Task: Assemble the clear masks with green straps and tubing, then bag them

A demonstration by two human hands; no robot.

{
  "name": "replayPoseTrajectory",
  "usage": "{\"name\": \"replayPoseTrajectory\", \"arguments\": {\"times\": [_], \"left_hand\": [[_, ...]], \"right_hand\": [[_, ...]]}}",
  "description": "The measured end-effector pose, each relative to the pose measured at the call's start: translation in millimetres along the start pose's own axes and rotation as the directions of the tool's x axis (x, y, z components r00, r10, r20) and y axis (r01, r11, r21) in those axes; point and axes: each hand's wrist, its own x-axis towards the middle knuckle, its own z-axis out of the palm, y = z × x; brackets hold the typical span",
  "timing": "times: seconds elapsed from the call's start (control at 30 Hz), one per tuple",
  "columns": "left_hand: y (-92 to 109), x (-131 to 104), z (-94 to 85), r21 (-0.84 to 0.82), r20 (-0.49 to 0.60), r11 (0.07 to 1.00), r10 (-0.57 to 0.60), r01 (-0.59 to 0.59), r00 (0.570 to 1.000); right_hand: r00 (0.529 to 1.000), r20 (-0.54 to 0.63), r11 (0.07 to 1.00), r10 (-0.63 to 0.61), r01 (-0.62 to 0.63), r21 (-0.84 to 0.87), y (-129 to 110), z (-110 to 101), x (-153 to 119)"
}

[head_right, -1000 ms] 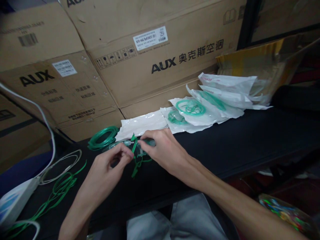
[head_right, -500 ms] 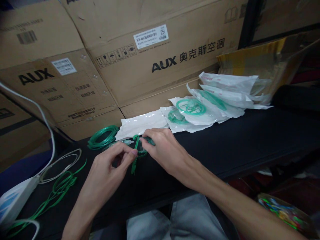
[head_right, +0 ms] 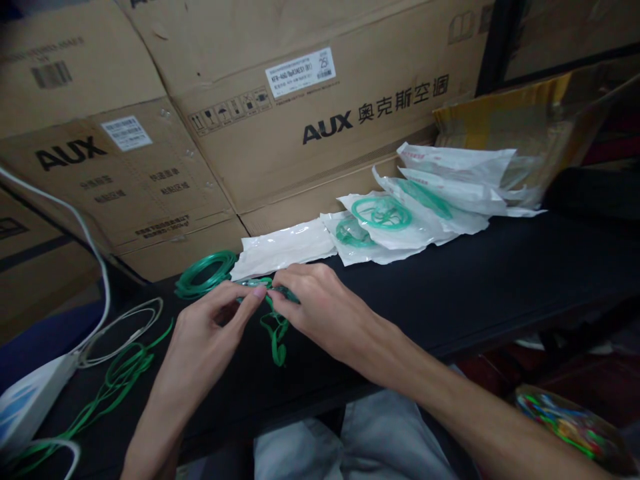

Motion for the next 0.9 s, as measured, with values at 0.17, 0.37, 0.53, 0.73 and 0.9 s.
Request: {"name": "replayPoseTrajectory", "arguments": {"times": [0.17,0.37,0.53,0.73,0.9], "left_hand": [[1,-1,0.8,-0.059,0.040,0.998,-0.027,0.029,0.999],[7,-3,-0.2,-0.115,0.105,0.991,-0.060,0.072,0.993],[0,0,-1.5,-0.079,0.074,0.993,-0.080,0.085,0.994],[-1,-1,-1.1,-0.080,0.089,0.995,-0.051,0.058,0.995],[1,-2,-4.9,-0.097,0.156,0.994,-0.029,0.045,0.987]], "right_hand": [[1.000,-0.004,1.000,0.003,-0.003,-0.028,1,-4,1],[0.995,-0.054,0.994,0.080,-0.084,-0.076,6,-9,2],[1.000,0.004,0.999,0.012,-0.011,-0.042,3,-5,1],[0.999,0.035,0.998,-0.013,0.015,-0.059,3,-2,-1],[0.997,-0.022,0.974,0.080,-0.083,-0.213,19,-7,-1]]}}
